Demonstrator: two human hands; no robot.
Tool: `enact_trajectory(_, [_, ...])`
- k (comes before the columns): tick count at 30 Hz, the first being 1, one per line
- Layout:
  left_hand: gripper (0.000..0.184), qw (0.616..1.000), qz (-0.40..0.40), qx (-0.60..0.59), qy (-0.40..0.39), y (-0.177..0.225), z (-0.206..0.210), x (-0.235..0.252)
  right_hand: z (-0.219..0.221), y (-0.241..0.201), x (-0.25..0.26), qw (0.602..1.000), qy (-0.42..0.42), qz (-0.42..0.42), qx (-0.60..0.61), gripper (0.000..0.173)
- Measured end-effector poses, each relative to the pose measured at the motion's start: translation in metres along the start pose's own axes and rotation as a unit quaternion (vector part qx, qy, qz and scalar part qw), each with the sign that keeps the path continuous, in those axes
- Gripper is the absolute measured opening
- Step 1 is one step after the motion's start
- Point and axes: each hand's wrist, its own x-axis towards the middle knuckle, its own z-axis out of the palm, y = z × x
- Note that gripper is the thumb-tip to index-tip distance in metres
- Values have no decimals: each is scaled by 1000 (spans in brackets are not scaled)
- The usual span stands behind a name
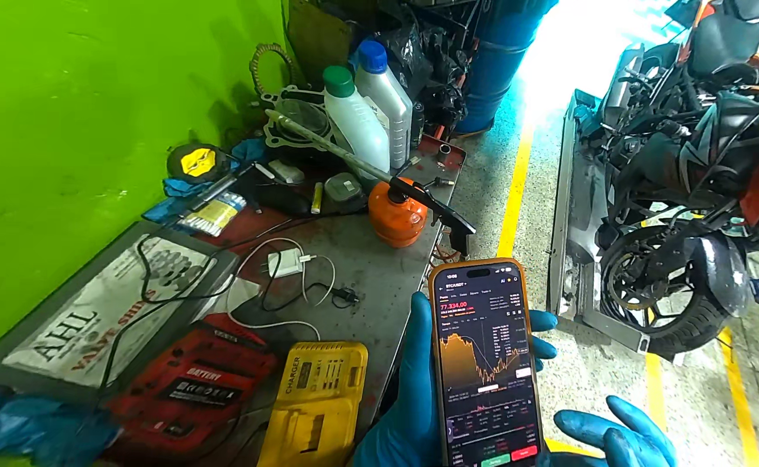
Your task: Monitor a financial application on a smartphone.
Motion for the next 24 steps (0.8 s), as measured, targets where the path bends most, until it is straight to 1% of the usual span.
enact_trajectory(1, [63,998,-11,7,66,13,31,7,0,0,0,1000,-4,-3,3,46])
enact_trajectory(2, [59,991,-5,42,129,21,54,12,1,-1,1,1000,-8,-4,5,46])
enact_trajectory(3, [56,986,-2,60,153,26,65,14,2,-1,1,1000,-10,-3,5,47])
enact_trajectory(4, [56,987,-5,64,147,27,66,15,3,0,3,1000,-12,-2,1,49])
enact_trajectory(6, [57,995,-20,30,90,27,61,15,5,1,7,1000,-18,8,-16,53])
enact_trajectory(8, [54,994,-2,44,103,25,63,15,7,1,12,999,-17,13,-31,54])
enact_trajectory(9, [55,996,-15,26,79,24,60,14,8,1,14,999,-18,13,-38,56])
enact_trajectory(10, [60,999,-37,-3,34,22,53,13,9,0,17,999,-21,13,-46,56])
enact_trajectory(11, [61,998,-48,-6,27,21,49,12,12,-1,19,998,-24,12,-51,55])
enact_trajectory(13, [57,997,-41,12,61,20,50,10,17,-4,22,998,-40,5,-56,49])
enact_trajectory(15, [53,998,-37,-23,38,20,50,10,20,-8,21,998,-46,-22,-39,46])
enact_trajectory(18, [53,998,-35,-40,20,21,51,11,16,-8,18,998,-42,-41,-21,48])
enact_trajectory(20, [54,998,-23,-16,52,17,47,8,11,-5,17,999,-36,-25,-13,49])
enact_trajectory(21, [55,998,-3,10,58,10,33,3,10,-3,16,999,-31,-18,-13,50])
enact_trajectory(22, [58,1000,12,24,1,-2,3,-4,9,-1,14,999,-25,-13,-14,50])
enact_trajectory(23, [62,999,11,31,-15,-10,-17,-9,8,1,12,1000,-22,-10,-15,51])
enact_trajectory(24, [66,1000,-3,20,9,-13,-20,-11,8,2,10,1000,-23,-8,-16,51])
